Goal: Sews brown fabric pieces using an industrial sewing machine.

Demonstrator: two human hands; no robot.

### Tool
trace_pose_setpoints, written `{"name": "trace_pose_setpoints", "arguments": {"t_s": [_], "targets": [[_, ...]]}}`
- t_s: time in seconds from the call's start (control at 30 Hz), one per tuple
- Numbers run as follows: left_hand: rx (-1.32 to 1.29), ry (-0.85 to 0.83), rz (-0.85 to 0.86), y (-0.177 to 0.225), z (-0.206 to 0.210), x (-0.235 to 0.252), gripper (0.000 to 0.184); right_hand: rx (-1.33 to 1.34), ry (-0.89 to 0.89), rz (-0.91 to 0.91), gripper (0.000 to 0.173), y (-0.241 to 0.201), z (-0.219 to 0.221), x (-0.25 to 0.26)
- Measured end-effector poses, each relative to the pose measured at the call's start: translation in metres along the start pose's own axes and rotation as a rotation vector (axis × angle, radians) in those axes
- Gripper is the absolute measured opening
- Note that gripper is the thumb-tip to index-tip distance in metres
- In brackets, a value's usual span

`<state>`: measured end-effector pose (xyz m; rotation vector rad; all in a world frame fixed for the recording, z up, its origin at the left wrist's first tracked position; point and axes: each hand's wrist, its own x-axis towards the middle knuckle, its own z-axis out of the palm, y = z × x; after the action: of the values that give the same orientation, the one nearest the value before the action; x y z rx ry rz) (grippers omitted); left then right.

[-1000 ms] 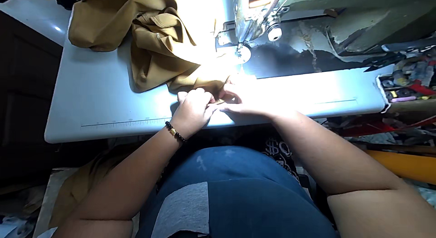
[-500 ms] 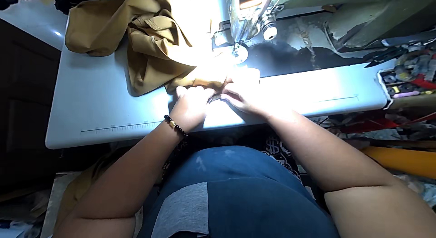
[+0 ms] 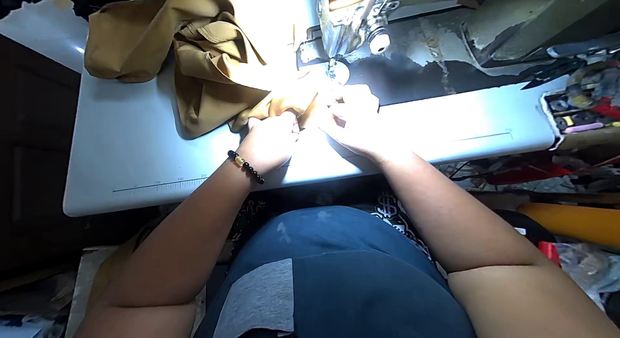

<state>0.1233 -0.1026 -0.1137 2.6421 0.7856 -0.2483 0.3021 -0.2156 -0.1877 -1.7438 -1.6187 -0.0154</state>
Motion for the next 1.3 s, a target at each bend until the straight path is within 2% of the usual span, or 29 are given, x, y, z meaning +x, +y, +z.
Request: {"name": "trace_pose_setpoints", "arguments": {"t_s": [0.13,0.2,0.27,0.33,0.4,0.47,0.5,0.57,0.67,0.77,0.93,1.07,1.3], "targets": [[0.07,-0.027,-0.029,0.005,-0.001,0.002,0.016,-0.036,0.026,0.012,0.029,-0.002,0.003,-0.001],[0.271,0.046,0.001,0.018,0.004,-0.002,0.017,-0.06,-0.012,0.012,0.026,-0.004,0.002,-0.001],[0.428,0.192,0.122,0.038,0.009,-0.007,0.012,-0.08,-0.116,0.031,0.029,-0.005,-0.003,0.003],[0.459,0.216,0.253,0.055,0.002,-0.005,0.016,-0.127,-0.192,-0.005,0.032,-0.005,-0.01,0.01],[0.465,0.201,0.473,0.048,-0.009,0.013,0.017,-0.207,-0.356,0.003,0.037,-0.006,-0.024,0.024],[0.41,0.113,0.633,0.026,-0.02,0.038,0.013,-0.212,-0.351,-0.038,0.035,0.004,-0.025,0.032],[0.348,0.042,0.619,0.014,-0.021,0.047,0.021,-0.171,-0.283,-0.085,0.031,0.013,-0.023,0.032],[0.106,-0.001,0.448,-0.007,-0.009,0.049,0.041,-0.017,-0.191,-0.12,0.029,0.024,-0.019,0.032],[-0.184,0.277,0.365,-0.027,0.031,0.031,0.031,0.054,-0.175,-0.091,0.033,0.033,-0.015,0.031],[-0.074,0.426,0.365,-0.02,0.052,0.01,0.025,0.029,-0.205,-0.111,0.033,0.036,-0.011,0.029],[0.275,0.609,0.519,-0.02,0.057,0.008,0.022,0.016,-0.219,-0.078,0.031,0.032,-0.014,0.032],[0.273,0.572,0.578,-0.023,0.056,0.013,0.022,-0.001,-0.219,-0.055,0.027,0.029,-0.014,0.03],[0.175,0.522,0.515,-0.02,0.056,0.011,0.024,0.003,-0.226,-0.05,0.027,0.03,-0.015,0.031]]}}
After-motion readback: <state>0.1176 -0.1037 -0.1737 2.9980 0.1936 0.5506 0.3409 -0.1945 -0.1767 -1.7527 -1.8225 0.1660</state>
